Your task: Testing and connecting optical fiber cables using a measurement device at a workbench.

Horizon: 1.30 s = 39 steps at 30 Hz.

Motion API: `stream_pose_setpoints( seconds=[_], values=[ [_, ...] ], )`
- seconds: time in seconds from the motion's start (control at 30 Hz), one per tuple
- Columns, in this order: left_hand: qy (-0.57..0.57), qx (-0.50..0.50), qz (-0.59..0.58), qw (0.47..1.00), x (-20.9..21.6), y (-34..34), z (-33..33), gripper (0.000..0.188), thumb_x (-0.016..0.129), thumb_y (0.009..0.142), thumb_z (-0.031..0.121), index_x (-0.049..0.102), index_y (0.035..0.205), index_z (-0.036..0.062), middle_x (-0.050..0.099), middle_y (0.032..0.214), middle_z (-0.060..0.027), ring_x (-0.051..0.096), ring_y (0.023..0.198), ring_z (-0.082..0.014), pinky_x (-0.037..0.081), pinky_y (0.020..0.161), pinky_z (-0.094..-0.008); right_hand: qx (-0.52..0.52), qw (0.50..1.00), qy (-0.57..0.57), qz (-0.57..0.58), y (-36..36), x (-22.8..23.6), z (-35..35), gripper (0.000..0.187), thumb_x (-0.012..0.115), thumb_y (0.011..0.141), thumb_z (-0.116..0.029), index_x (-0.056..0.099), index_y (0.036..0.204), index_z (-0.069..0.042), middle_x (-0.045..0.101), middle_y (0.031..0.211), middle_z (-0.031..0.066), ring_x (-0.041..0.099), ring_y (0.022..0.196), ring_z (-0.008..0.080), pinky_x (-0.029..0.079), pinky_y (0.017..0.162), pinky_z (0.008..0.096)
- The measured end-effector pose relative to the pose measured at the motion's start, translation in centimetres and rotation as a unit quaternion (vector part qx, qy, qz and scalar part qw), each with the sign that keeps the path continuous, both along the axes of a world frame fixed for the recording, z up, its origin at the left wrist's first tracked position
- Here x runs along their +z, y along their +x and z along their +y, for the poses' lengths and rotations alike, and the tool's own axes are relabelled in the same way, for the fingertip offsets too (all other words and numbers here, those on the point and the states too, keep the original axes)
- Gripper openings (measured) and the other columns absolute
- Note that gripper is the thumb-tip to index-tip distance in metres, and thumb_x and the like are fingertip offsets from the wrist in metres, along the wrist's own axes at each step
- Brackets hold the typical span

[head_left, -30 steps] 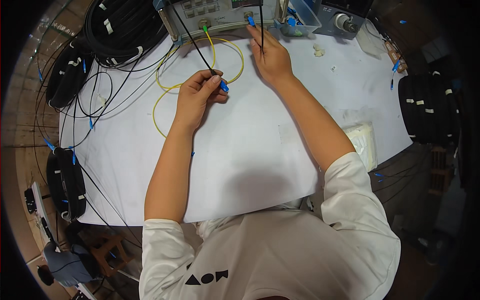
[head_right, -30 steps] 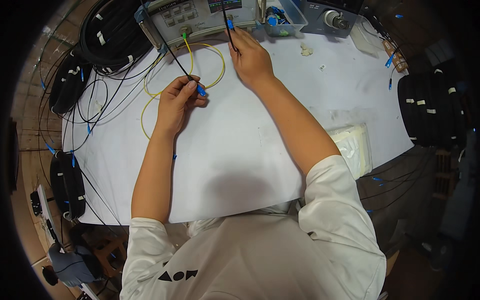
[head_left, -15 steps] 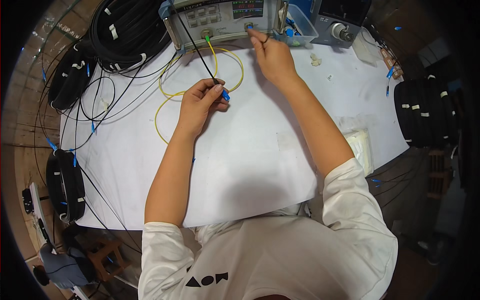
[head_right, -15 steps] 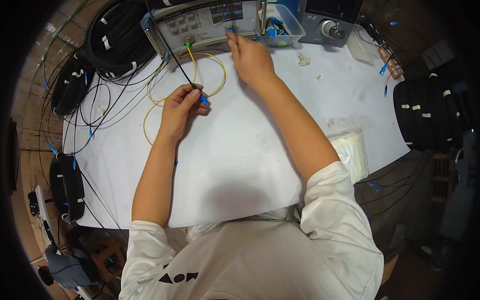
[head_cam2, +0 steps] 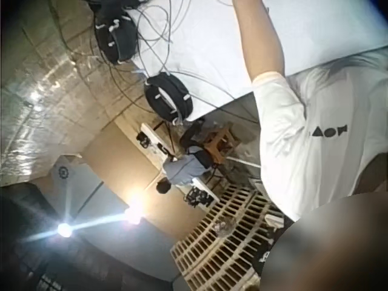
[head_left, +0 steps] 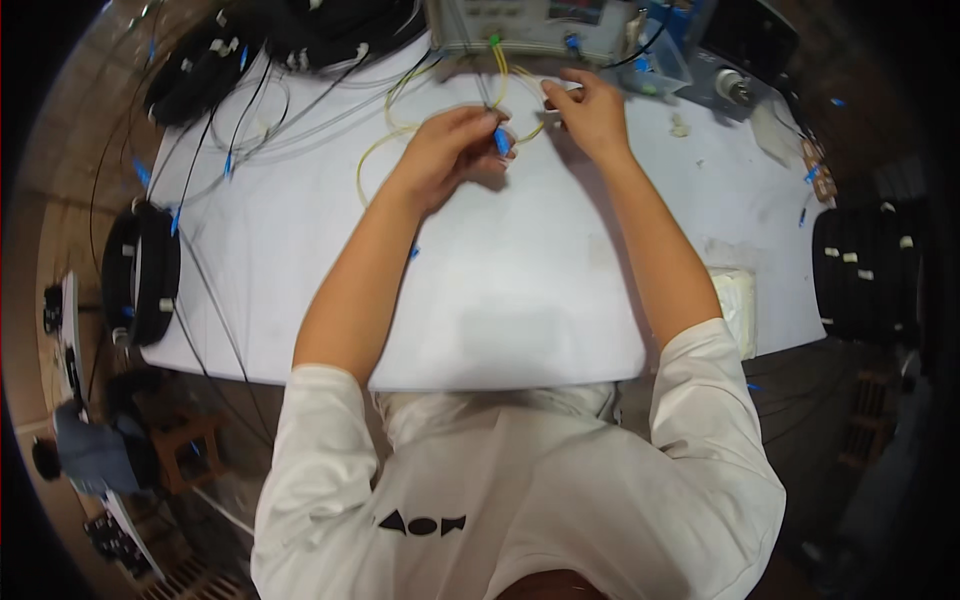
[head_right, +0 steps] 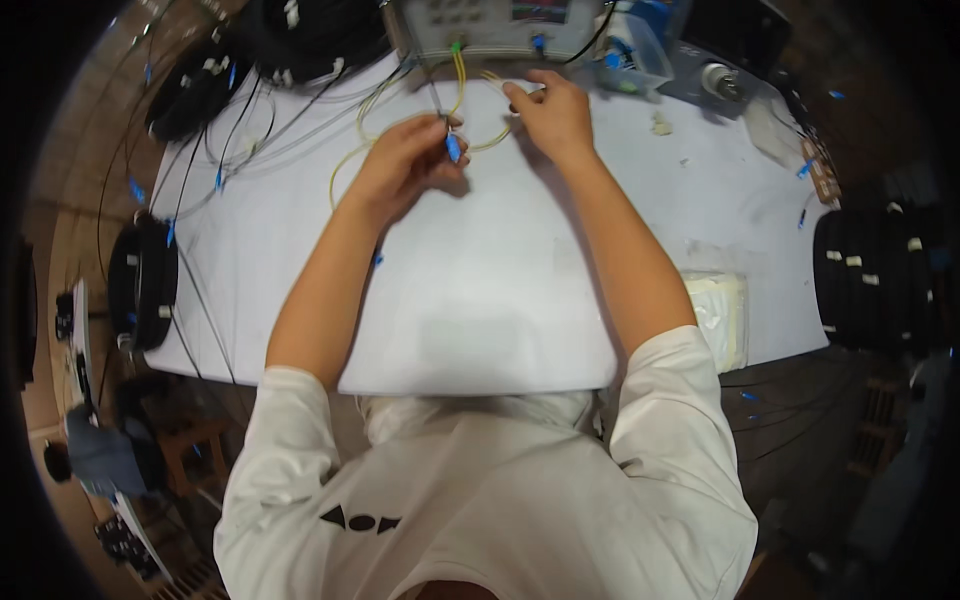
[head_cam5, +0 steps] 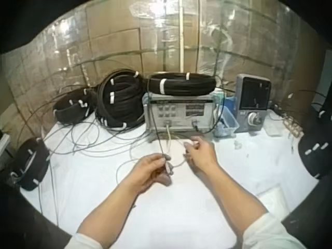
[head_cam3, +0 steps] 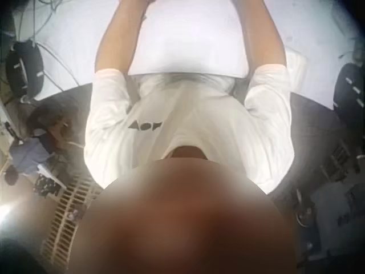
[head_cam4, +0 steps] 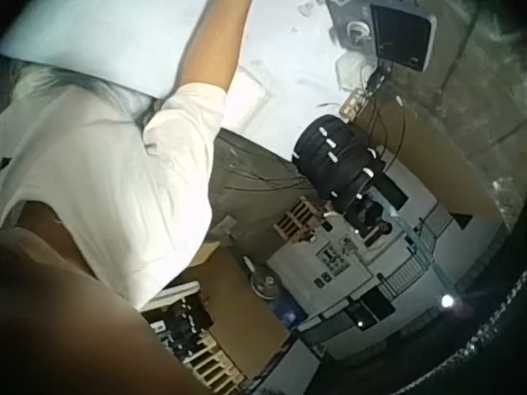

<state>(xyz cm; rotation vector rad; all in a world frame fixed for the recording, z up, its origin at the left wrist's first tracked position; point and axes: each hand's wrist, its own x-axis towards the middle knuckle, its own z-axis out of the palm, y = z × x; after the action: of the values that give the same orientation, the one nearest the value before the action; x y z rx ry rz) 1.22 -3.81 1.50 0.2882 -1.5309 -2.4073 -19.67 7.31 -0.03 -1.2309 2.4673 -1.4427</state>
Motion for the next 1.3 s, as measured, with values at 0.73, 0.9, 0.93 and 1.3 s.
stream_pose_setpoints(
  seconds=[0.73, 0.9, 0.93, 1.3],
  values=[
    [0.003, 0.007, 0.035, 0.999, 1.0, 1.7, -3.0, 0.032, 0.06, 0.096, 0.025, 0.06, 0.117, 0.0007, 0.069, 0.098, -0.011, 0.069, 0.086, -0.0209, 0.057, 0.072, -0.0302, 0.377, 0.911, 0.077, 0.151, 14.4, 1.0, 3.0, 0.012, 0.069, 0.077, -0.009, 0.065, 0.088, -0.011, 0.062, 0.089, 0.0055, 0.06, 0.087, 0.0274, 0.05, 0.074, 0.0407],
    [-0.015, -0.001, 0.013, 1.0, 0.2, 0.2, -0.8, 0.03, 0.06, 0.097, 0.021, 0.059, 0.116, -0.0015, 0.069, 0.099, -0.0117, 0.069, 0.084, -0.0193, 0.058, 0.072, -0.0288, 0.261, 0.946, 0.122, 0.147, 9.1, 2.5, 5.2, 0.011, 0.065, 0.079, -0.009, 0.065, 0.09, -0.009, 0.067, 0.089, 0.0076, 0.061, 0.091, 0.0292, 0.051, 0.079, 0.0416],
    [-0.019, 0.001, 0.0, 1.0, 0.2, 0.1, -0.6, 0.029, 0.06, 0.097, 0.021, 0.059, 0.116, -0.0013, 0.069, 0.099, -0.0122, 0.069, 0.086, -0.0192, 0.058, 0.073, -0.0292, 0.237, 0.952, 0.134, 0.141, 8.2, 2.6, 5.3, 0.011, 0.065, 0.079, -0.009, 0.065, 0.09, -0.009, 0.067, 0.089, 0.0081, 0.062, 0.092, 0.0294, 0.051, 0.079, 0.0414],
    [-0.051, 0.049, -0.026, 0.997, 0.3, -0.5, 1.8, 0.027, 0.061, 0.097, 0.021, 0.061, 0.114, -0.0001, 0.069, 0.099, -0.0119, 0.068, 0.087, -0.0179, 0.058, 0.074, -0.0283, 0.157, 0.975, 0.021, -0.155, 4.7, 3.4, 5.5, 0.028, 0.063, 0.081, -0.012, 0.069, 0.105, 0.0, 0.07, 0.086, 0.0101, 0.065, 0.077, 0.0152, 0.051, 0.074, 0.0288]
  ],
)
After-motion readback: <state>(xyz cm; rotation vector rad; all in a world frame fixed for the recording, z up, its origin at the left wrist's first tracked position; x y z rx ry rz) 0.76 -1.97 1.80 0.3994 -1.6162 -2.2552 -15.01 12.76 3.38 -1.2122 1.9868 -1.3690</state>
